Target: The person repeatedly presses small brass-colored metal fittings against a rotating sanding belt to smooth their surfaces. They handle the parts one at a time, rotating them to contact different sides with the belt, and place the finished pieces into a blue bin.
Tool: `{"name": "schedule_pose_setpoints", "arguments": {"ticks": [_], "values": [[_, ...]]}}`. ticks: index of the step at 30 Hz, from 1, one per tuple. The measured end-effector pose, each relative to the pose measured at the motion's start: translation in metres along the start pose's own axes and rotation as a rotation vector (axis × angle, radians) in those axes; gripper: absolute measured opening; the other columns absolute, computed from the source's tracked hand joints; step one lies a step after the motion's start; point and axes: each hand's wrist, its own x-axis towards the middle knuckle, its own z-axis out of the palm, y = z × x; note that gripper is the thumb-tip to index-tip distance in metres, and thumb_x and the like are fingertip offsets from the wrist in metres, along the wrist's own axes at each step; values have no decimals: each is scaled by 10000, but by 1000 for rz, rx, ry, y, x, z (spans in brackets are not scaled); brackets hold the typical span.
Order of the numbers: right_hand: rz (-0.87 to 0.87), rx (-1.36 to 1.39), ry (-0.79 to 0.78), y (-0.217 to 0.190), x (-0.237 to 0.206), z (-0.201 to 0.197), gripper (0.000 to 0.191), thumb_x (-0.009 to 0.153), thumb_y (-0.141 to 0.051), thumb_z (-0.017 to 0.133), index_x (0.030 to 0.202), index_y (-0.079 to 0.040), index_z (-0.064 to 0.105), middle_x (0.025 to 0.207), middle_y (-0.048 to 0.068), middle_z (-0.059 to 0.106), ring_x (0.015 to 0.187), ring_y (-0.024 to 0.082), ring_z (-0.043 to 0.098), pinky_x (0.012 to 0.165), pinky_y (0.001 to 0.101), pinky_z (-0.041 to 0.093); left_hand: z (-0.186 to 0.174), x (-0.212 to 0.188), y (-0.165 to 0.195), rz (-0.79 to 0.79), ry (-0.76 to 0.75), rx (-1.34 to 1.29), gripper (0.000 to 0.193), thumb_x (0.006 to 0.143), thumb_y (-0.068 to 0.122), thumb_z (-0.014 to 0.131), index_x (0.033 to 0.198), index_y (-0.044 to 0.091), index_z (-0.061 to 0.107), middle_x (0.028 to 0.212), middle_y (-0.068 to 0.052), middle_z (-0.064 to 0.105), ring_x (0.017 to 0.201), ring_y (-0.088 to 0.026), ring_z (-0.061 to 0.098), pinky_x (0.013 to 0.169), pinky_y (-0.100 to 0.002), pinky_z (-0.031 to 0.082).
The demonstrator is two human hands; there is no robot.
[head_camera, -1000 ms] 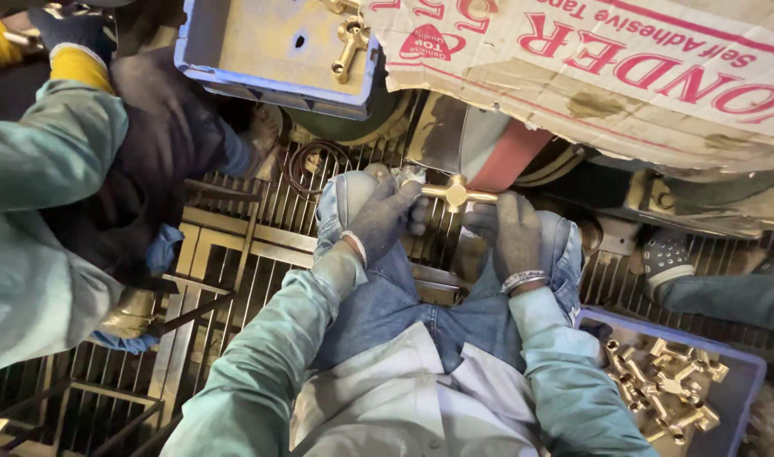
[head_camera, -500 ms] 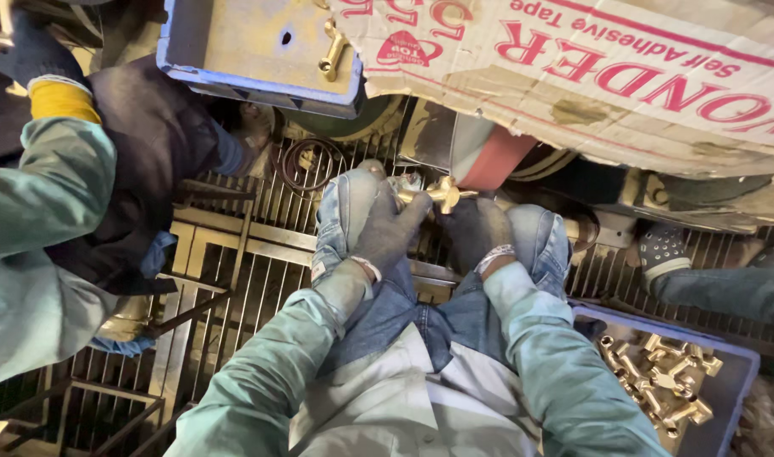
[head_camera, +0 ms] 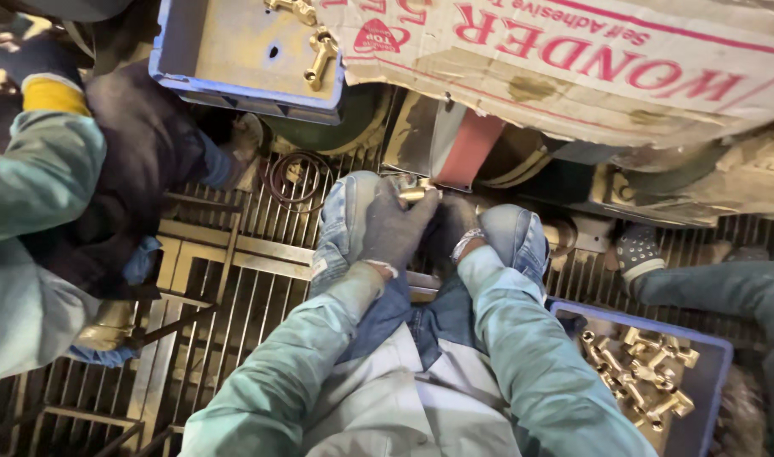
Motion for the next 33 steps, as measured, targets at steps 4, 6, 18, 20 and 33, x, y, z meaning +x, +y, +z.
{"name": "schedule_pose_setpoints", "arguments": {"ticks": [4,6,18,20,33], "values": [[-135,135,105,13,-55,7,435,930,-395,469,1151,-54,625,1071,134,719,945,293,706,902,467,574,-38,-20,-11,-16,-133,-321,384,914,262,762,1158,13,602,891,-85,687,782,-209,646,685,-359,500],[-267,-37,26,12,-93,2,308,1023,-315,546,1204,-74,608,1041,86,642,903,216,642,924,479,587,-61,-27,-21,-255,-302,-640,323,1000,206,722,1248,45,591,844,-56,573,657,-198,466,556,-371,347],[-832,-947,324,-14,-93,-64,237,1061,-173,487,1196,-43,632,871,42,655,712,120,630,679,273,535,19,37,-36,-398,-387,-378,491,1025,536,374,1080,111,615,717,-46,616,589,-154,619,551,-323,519],[-832,-917,382,-14,-86,-70,233,1052,-176,498,1190,-44,633,876,59,665,709,133,650,672,280,551,34,47,-38,-487,-371,-545,467,1011,534,396,1081,119,599,698,-54,586,558,-177,588,525,-351,528],[-767,-925,435,-28,-51,-85,267,1035,-190,492,1169,-8,634,903,96,669,752,203,673,694,361,566,48,75,-49,-661,-290,-711,334,1019,437,468,1028,126,589,691,-30,551,522,-146,509,456,-328,450]]}}
